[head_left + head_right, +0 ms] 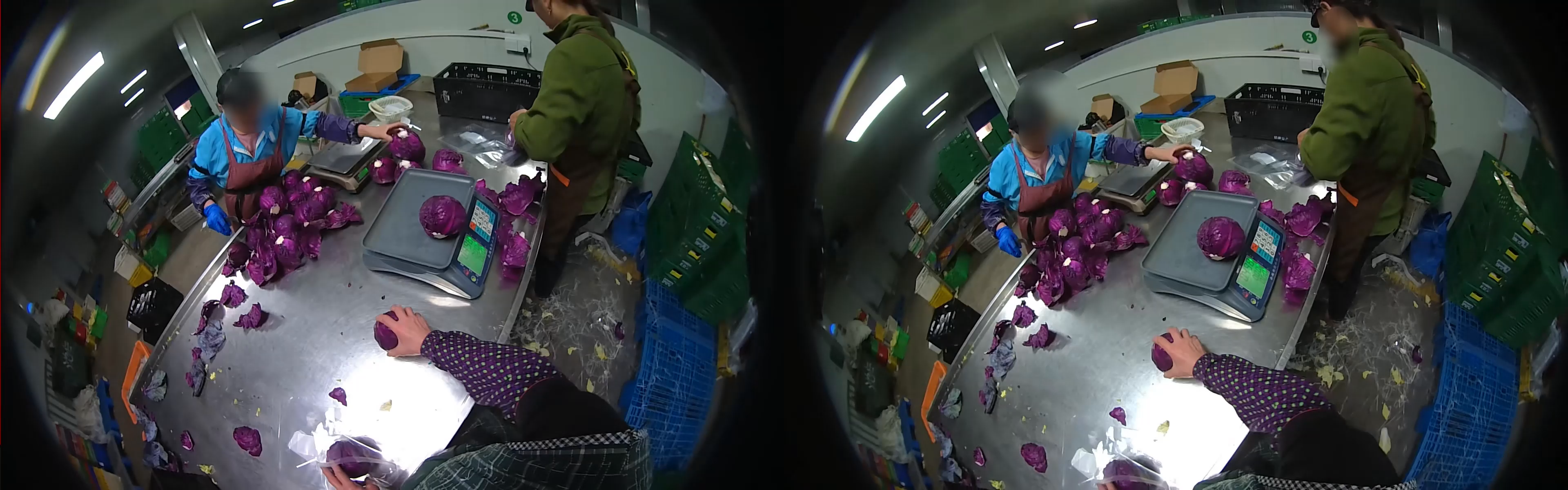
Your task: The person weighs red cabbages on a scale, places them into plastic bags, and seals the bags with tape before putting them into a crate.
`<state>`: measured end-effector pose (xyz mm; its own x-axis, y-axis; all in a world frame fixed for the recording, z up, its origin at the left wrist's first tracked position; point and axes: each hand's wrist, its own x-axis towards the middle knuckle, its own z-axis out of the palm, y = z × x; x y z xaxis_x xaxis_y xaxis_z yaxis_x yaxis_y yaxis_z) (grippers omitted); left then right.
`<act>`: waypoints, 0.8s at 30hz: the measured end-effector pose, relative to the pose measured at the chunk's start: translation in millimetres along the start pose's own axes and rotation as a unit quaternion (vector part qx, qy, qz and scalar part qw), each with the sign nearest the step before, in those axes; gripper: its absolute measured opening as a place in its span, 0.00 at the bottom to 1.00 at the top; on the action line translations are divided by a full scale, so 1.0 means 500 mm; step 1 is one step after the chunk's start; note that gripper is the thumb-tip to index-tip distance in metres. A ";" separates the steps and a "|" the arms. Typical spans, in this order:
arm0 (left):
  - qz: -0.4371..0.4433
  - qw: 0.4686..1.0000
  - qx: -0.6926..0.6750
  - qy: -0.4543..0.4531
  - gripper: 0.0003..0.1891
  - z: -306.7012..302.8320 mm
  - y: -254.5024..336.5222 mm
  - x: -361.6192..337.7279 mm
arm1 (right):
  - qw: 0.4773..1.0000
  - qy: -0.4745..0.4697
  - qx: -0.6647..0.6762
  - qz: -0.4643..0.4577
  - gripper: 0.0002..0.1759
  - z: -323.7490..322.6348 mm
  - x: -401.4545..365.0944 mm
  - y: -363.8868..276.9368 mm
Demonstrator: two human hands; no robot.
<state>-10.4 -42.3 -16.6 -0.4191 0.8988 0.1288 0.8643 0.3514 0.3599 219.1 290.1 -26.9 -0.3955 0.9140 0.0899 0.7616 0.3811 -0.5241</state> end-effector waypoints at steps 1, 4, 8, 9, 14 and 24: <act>0.029 0.999 0.012 0.022 0.47 0.000 -0.002 -0.001 | 0.999 0.009 0.023 0.035 0.50 -0.004 -0.002 -0.007; -0.138 0.971 -0.197 -0.013 0.39 0.015 -0.059 -0.021 | 0.945 -0.023 0.301 0.123 0.48 0.001 -0.037 -0.021; -0.154 0.968 -0.196 0.024 0.31 0.056 -0.105 -0.035 | 0.782 -0.132 0.593 0.138 0.39 -0.001 -0.156 -0.098; -0.155 0.974 -0.163 0.012 0.31 0.088 -0.133 -0.033 | 0.754 -0.162 0.624 0.125 0.36 -0.002 -0.177 -0.125; -0.263 0.886 -0.372 0.083 0.43 0.048 -0.017 -0.028 | 0.662 -0.265 0.699 0.048 0.37 -0.022 -0.215 -0.258; -0.097 0.937 -0.328 -0.070 0.45 -0.159 0.085 0.028 | 0.512 -0.473 0.716 0.045 0.45 -0.024 -0.239 -0.342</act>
<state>-1.4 -35.7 74.0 -0.4703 0.8762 -0.1051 0.3988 0.3173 0.8604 142.4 117.2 62.2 -0.9791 0.1846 -0.0852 -0.0895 -0.7676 -0.6346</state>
